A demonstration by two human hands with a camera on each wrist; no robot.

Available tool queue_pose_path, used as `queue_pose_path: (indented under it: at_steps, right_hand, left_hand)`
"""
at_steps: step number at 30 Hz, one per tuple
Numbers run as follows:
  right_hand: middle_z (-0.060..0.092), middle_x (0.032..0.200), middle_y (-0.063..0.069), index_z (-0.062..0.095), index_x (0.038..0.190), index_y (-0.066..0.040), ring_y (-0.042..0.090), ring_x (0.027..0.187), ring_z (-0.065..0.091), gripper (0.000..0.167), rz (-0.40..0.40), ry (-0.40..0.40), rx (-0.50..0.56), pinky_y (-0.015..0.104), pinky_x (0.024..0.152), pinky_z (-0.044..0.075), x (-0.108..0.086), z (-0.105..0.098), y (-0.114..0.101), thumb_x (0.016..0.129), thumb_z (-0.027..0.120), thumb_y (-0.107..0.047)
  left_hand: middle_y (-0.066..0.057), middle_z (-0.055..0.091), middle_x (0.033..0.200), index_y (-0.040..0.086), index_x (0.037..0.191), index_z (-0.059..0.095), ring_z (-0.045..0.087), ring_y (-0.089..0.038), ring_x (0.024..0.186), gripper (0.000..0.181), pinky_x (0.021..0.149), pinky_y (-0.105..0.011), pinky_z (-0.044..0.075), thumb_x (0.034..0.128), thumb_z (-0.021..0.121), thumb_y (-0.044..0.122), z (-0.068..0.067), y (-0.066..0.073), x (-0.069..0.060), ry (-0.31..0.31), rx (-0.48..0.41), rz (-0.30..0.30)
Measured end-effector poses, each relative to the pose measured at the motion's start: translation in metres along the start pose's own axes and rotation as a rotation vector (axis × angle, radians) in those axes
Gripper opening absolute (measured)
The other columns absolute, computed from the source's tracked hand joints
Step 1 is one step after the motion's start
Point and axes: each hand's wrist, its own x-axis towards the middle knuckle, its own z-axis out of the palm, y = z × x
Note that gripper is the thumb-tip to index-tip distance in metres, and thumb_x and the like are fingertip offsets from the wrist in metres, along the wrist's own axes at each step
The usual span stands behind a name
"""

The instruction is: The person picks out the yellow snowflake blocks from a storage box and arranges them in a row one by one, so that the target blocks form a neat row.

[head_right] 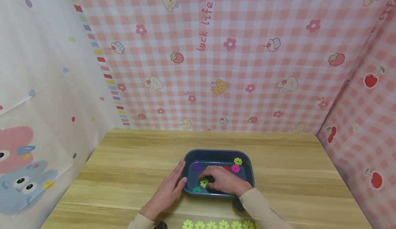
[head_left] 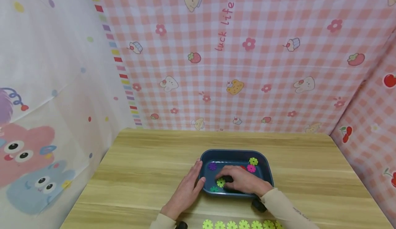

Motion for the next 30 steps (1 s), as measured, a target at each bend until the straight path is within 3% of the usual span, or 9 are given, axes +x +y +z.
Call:
queue_pose_path:
  at_steps: [12,20,30]
  right_hand:
    - [0.061,0.114,-0.004,0.076,0.122,-0.009,0.014,0.107,0.06,0.034,0.036,0.013,-0.101,0.036,0.095,0.055,0.0045,0.0048,0.0043,0.089,0.083,-0.017]
    - [0.061,0.111,-0.005,0.076,0.112,-0.014,0.013,0.106,0.06,0.025,0.036,0.019,-0.134,0.034,0.094,0.056,0.0045,0.0067,0.0052,0.089,0.084,-0.018]
    - [0.064,0.11,-0.006,0.072,0.111,-0.015,0.012,0.105,0.061,0.025,0.014,0.023,-0.231,0.035,0.094,0.056,0.0041,0.0079,0.0013,0.089,0.083,-0.021]
  left_hand:
    - [-0.008,0.021,0.172,0.008,0.165,0.026,0.027,-0.036,0.154,0.061,0.12,-0.061,0.029,0.112,0.046,0.031,0.0008,-0.0002,0.0005,-0.002,-0.007,-0.002]
    - [-0.008,0.02,0.172,0.007,0.164,0.026,0.026,-0.035,0.155,0.061,0.121,-0.059,0.028,0.1121,0.045,0.032,0.0007,-0.0008,0.0009,-0.005,-0.003,-0.008]
    - [-0.008,0.021,0.172,0.006,0.164,0.028,0.026,-0.033,0.155,0.06,0.121,-0.06,0.029,0.1121,0.046,0.031,0.0003,-0.0009,0.0016,-0.006,-0.001,-0.007]
